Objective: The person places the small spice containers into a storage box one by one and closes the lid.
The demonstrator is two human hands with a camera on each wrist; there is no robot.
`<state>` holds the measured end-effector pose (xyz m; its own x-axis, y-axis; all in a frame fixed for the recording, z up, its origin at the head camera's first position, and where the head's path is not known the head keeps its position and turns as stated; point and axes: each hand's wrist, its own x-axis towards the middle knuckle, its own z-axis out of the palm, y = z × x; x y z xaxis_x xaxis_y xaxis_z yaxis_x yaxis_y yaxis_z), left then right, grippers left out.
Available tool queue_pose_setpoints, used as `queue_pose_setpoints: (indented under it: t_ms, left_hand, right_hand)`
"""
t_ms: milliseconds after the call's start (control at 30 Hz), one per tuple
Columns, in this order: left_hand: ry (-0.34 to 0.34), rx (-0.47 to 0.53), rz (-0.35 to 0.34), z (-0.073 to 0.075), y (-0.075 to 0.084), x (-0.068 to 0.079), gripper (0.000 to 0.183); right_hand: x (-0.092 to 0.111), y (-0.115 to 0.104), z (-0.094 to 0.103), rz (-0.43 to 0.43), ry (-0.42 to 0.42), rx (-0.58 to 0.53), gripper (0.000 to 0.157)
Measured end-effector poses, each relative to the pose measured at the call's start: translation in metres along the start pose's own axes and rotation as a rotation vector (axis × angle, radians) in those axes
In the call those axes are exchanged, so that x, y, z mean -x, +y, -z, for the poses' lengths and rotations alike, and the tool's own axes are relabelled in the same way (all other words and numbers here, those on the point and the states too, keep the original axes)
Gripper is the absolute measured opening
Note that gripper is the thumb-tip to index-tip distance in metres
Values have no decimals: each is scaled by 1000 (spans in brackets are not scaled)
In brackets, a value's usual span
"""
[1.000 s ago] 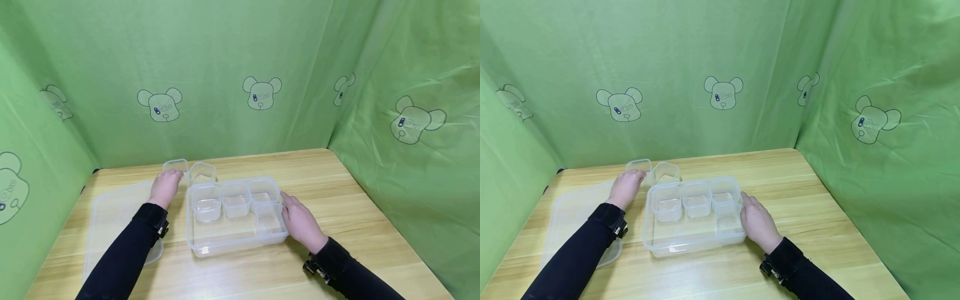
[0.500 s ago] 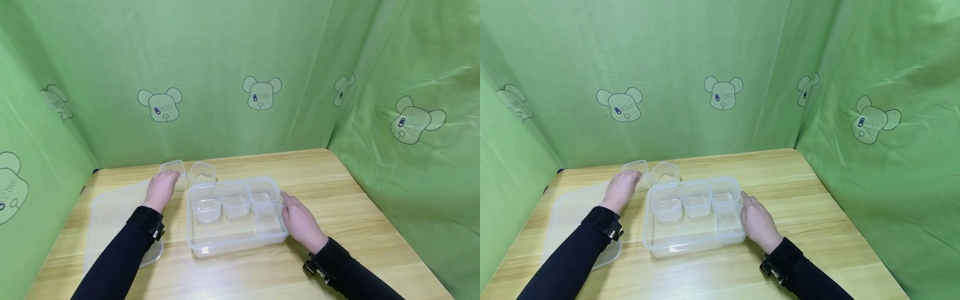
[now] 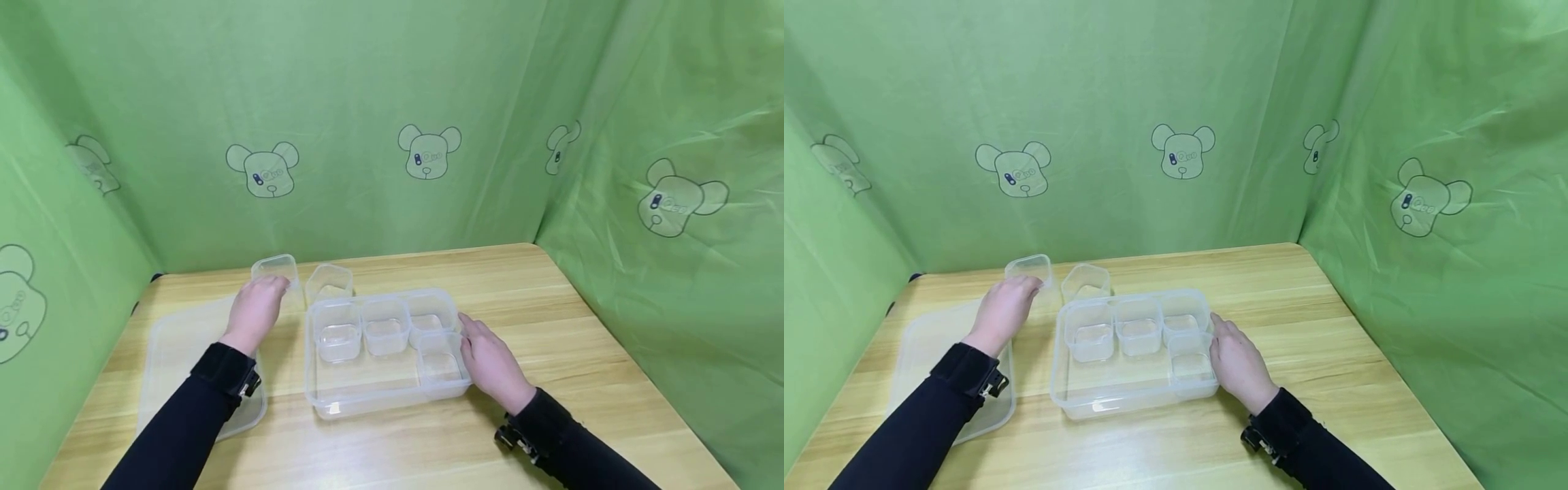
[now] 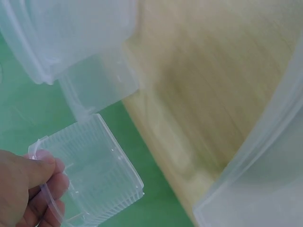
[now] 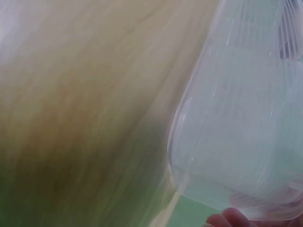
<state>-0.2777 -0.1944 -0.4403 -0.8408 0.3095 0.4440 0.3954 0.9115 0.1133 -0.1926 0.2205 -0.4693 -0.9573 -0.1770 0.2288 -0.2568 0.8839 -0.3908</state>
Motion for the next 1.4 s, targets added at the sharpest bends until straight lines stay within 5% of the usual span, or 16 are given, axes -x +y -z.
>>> queue_pose_setpoints:
  t_ms: [233,667,1000,1400]
  left_hand:
    - [-2,15,-13,15,7,9,19]
    - [98,6,-102,38,30,23,18]
    - [248,37,-267,53,64,28,23]
    - [301,84,-389,62,102,34,23]
  right_hand:
    - [-1,1,-1,2,0,-6,47]
    - [-1,0,-1,-6,-3,-9,47]
    - [0,0,0,-2,6,-14,46]
    - [0,2,-1,-5,10,-18,47]
